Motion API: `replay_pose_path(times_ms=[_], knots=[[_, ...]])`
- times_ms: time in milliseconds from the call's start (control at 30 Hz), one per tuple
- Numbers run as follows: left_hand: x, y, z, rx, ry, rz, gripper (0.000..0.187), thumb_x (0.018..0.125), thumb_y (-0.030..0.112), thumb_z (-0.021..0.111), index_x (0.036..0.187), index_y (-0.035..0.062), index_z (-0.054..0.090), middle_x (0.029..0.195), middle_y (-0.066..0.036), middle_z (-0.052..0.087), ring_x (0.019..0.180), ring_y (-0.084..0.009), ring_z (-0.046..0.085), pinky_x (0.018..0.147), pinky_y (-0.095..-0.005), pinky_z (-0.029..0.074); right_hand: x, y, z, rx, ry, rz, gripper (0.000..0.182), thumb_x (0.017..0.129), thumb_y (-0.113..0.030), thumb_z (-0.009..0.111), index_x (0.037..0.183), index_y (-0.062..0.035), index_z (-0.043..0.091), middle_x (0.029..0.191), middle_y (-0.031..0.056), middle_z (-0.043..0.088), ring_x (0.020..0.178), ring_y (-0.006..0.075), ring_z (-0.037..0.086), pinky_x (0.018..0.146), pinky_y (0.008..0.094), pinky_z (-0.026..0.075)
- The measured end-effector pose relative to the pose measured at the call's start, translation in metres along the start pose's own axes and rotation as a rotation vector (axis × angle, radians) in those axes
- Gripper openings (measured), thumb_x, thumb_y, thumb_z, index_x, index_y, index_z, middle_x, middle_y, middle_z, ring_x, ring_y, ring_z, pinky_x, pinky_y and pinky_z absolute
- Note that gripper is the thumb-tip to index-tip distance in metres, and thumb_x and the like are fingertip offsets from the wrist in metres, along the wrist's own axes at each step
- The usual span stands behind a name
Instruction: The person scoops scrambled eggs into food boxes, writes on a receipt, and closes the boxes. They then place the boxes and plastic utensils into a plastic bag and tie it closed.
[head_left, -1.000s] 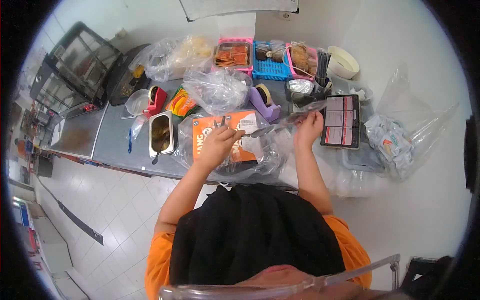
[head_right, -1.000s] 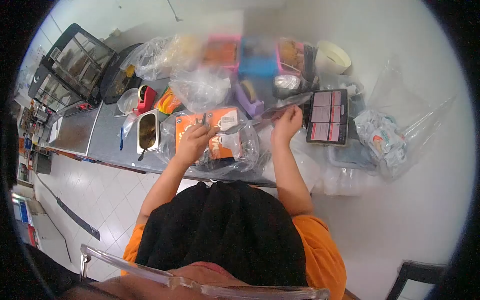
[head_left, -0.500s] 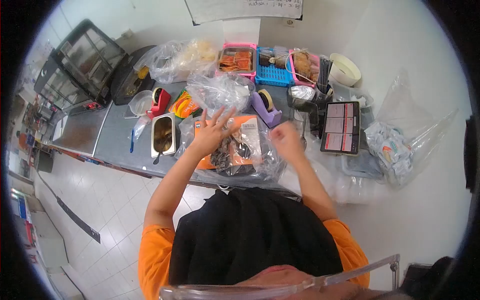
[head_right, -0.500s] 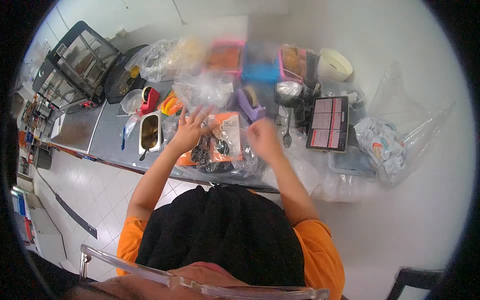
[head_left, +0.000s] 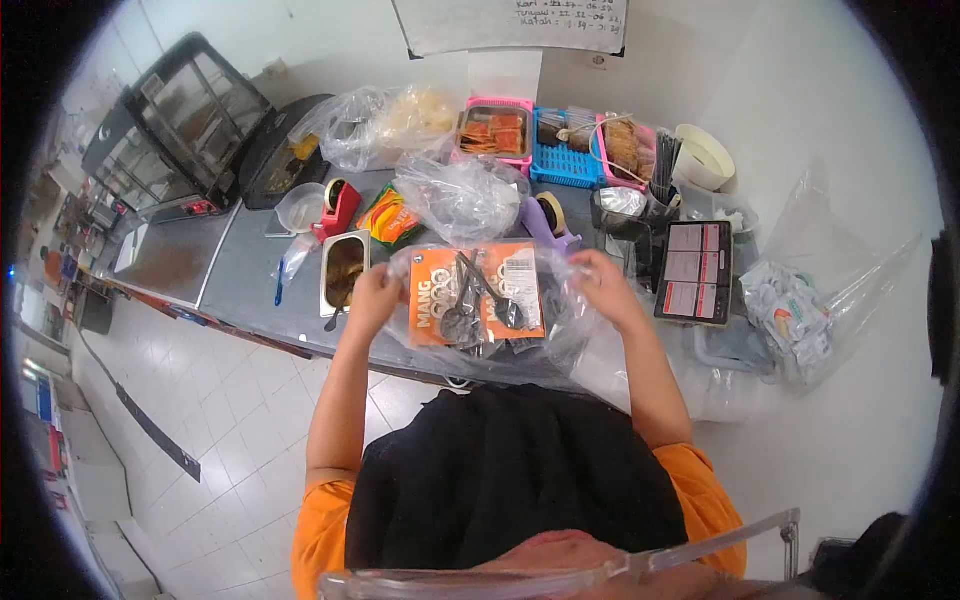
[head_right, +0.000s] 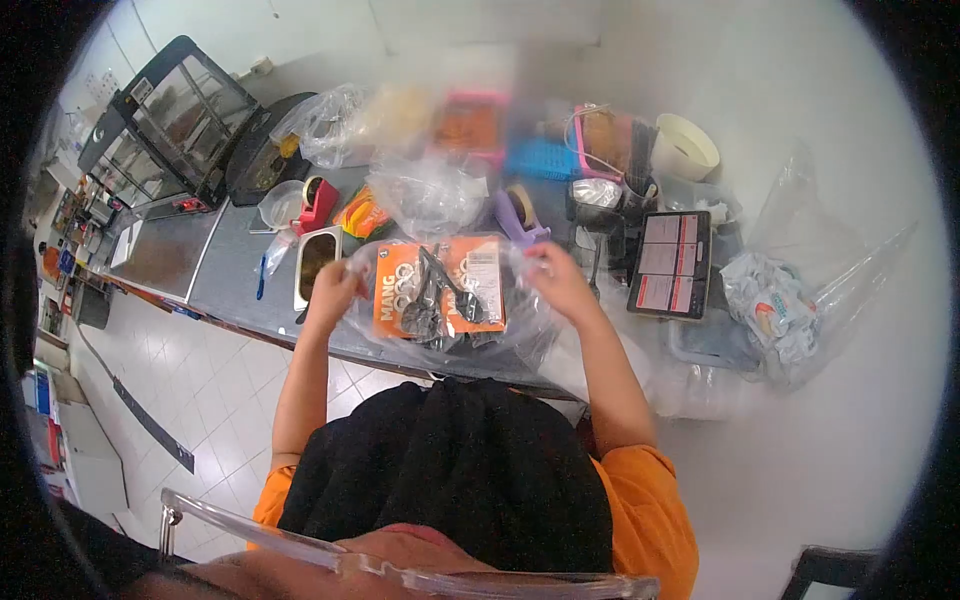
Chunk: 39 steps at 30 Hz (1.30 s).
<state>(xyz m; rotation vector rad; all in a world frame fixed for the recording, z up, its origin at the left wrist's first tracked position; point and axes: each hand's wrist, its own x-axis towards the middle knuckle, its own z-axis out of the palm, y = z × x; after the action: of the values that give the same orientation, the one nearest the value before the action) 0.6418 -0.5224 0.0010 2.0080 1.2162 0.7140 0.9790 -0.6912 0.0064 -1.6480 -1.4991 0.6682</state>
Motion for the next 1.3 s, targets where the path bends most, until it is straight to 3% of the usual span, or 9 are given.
replay_pose_path(times_ms=[167,467,733,800,900,1000,1200,1267,1300], knots=[[0.025,0.071,-0.031,-0.896,-0.105,-0.183,0.021,0.09,0.021,0.053,0.097,0.0015,0.058,0.066,-0.001,0.054,0.051,-0.0104,0.051,0.051,-0.024,0.046,0.059,-0.05,-0.013,0.877,0.127,0.182,0.042,0.08,0.006,0.048,0.122,0.0001,0.047,0.107,0.0157,0.064,0.084,0.0136,0.062,0.073,0.0234,0.049],[0.021,0.087,-0.095,-1.252,-0.186,-0.099,0.022,0.087,0.016,0.056,0.1,-0.0018,0.059,0.076,-0.002,0.059,0.057,-0.0108,0.053,0.071,-0.0301,0.051,0.067,-0.107,-0.061,0.834,0.266,0.09,0.039,0.085,-0.005,0.05,0.123,-0.0011,0.048,0.105,0.0137,0.064,0.068,0.0061,0.057,0.058,0.0176,0.046],[-0.007,0.187,-0.086,-1.343,-0.313,0.116,0.022,0.084,0.007,0.052,0.098,-0.0096,0.056,0.12,-0.024,0.054,0.105,-0.0304,0.057,0.094,-0.0374,0.044,0.1,-0.171,-0.044,0.645,-0.088,-0.223,0.034,0.091,-0.018,0.053,0.121,-0.0027,0.05,0.101,0.0108,0.065,0.086,0.0122,0.059,0.071,0.0226,0.046],[-0.007,0.182,-0.065,-1.306,-0.32,0.029,0.023,0.086,0.013,0.055,0.098,-0.006,0.058,0.117,-0.021,0.055,0.104,-0.0317,0.056,0.093,-0.0387,0.042,0.104,-0.167,-0.003,0.305,-0.148,-0.317,0.035,0.09,-0.019,0.057,0.12,-0.0025,0.049,0.097,0.0084,0.064,0.088,0.0135,0.06,0.072,0.0247,0.047],[0.0,0.164,-0.053,0.095,-0.045,0.606,0.031,0.087,0.028,0.059,0.104,0.0022,0.059,0.103,-0.015,0.055,0.102,-0.031,0.052,0.089,-0.0385,0.04,0.112,-0.153,0.041,0.049,-0.033,-0.552,0.037,0.087,-0.013,0.061,0.12,-0.003,0.048,0.095,0.0064,0.061,0.089,0.0139,0.059,0.076,0.0279,0.049],[-0.002,0.155,-0.062,-0.005,0.075,0.579,0.029,0.084,0.024,0.063,0.104,0.0034,0.061,0.106,-0.015,0.054,0.106,-0.0323,0.049,0.092,-0.0385,0.038,0.087,-0.192,0.029,0.639,-0.304,-0.081,0.043,0.083,-0.007,0.064,0.121,-0.0026,0.045,0.104,0.0089,0.059,0.094,0.0164,0.059,0.081,0.03,0.049],[-0.009,0.005,0.036,-0.05,-0.443,0.515,0.136,0.036,0.045,0.09,0.136,-0.0062,0.014,0.137,-0.021,0.025,0.128,-0.0338,0.027,0.109,-0.0409,0.022,0.057,-0.209,0.041,1.03,-0.149,-0.106,0.042,0.082,-0.007,0.063,0.12,-0.0026,0.046,0.121,0.0146,0.052,0.106,0.0226,0.055,0.091,0.0368,0.045],[-0.021,-0.022,0.089,-0.081,-0.452,0.448,0.105,0.056,0.045,0.083,0.132,-0.0041,0.028,0.126,-0.018,0.039,0.121,-0.0327,0.038,0.102,-0.0428,0.032,0.04,-0.202,0.089,0.308,0.089,-0.789,0.048,0.082,-0.011,0.064,0.125,-0.0043,0.043,0.127,0.0193,0.045,0.122,0.0278,0.044,0.101,0.042,0.035],[-0.019,-0.023,0.094,-0.148,-0.427,0.403,0.1,0.059,0.044,0.081,0.13,-0.0039,0.03,0.124,-0.018,0.041,0.119,-0.0323,0.039,0.1,-0.0428,0.033,0.028,-0.209,0.107,0.501,-0.3,-0.352,0.06,0.083,-0.026,0.064,0.133,-0.0068,0.037,0.136,0.0189,0.034,0.132,0.0261,0.027,0.11,0.0379,0.018]])
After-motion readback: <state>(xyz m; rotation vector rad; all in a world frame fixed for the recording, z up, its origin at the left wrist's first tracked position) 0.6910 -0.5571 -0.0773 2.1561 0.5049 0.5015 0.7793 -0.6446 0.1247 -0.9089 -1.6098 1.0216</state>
